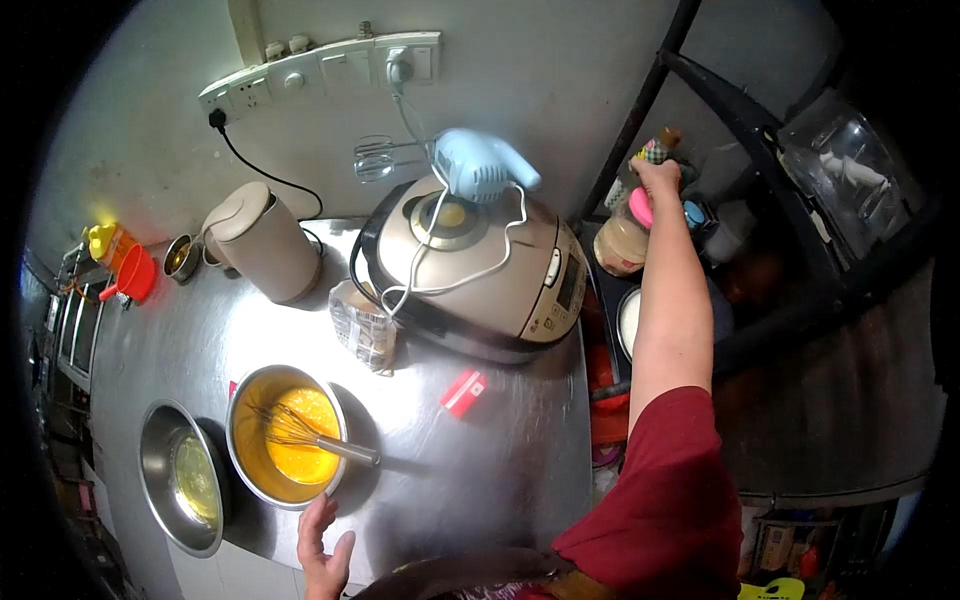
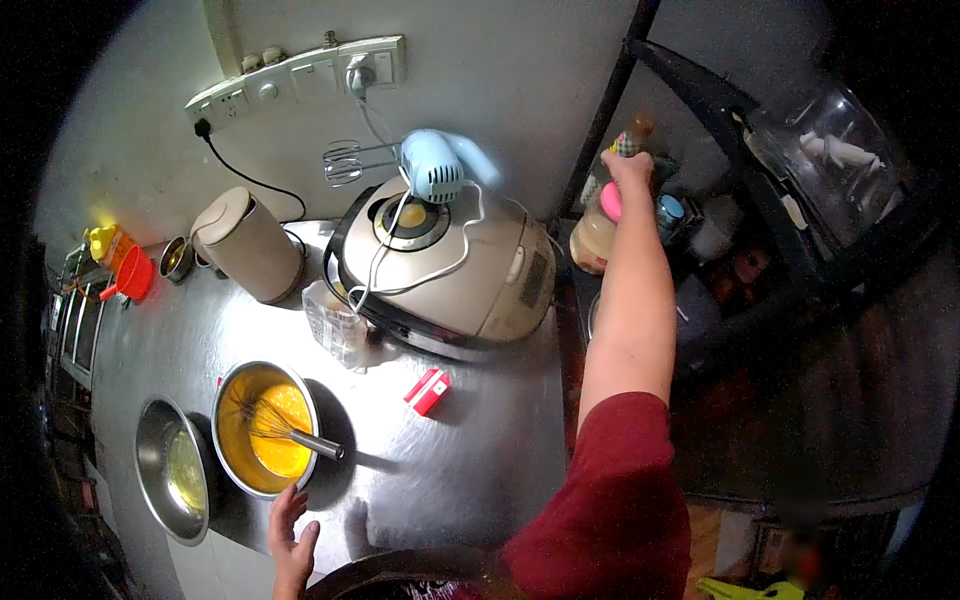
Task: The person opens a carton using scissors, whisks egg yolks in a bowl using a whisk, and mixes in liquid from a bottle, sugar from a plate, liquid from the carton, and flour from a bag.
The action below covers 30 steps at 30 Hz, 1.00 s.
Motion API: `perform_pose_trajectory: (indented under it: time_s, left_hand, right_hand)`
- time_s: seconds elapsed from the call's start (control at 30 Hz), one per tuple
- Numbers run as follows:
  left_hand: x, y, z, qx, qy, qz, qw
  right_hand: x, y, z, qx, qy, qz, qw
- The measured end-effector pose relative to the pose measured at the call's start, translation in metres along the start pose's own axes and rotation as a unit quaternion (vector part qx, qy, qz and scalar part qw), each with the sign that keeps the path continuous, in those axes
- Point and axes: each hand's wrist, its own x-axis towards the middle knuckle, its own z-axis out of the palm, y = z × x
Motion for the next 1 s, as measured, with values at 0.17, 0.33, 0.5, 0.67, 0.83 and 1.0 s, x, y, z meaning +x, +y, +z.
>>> perform_pose_trajectory:
  time_s: [0.17, 0.33, 0.5, 0.67, 0.83, 1.0]
  left_hand:
    - [0.000, -0.007, -0.005, 0.001, -0.001, -0.014, 1.000]
    - [-0.002, -0.007, -0.008, -0.006, 0.019, -0.028, 0.999]
    - [-0.008, -0.014, -0.019, 0.041, 0.038, 0.046, 0.997]
    - [-0.025, -0.019, -0.028, 0.008, 0.026, 0.041, 0.999]
    - [-0.039, -0.025, -0.026, -0.012, 0.027, 0.003, 1.000]
    - [-0.041, -0.041, -0.026, -0.044, -0.005, 0.044, 0.998]
  right_hand:
    - [0.012, -0.004, 0.001, -0.029, 0.035, -0.019, 0.999]
    - [0.002, -0.022, -0.007, -0.126, -0.002, -0.025, 0.992]
    - [-0.001, -0.025, -0.003, -0.063, -0.005, 0.021, 0.998]
    - [-0.026, -0.013, 0.003, 0.001, 0.156, -0.045, 0.987]
    - [-0.223, -0.069, -0.070, 0.276, 0.042, -0.210, 0.937]
    - [-0.412, -0.119, -0.200, 0.268, -0.173, -0.612, 0.723]
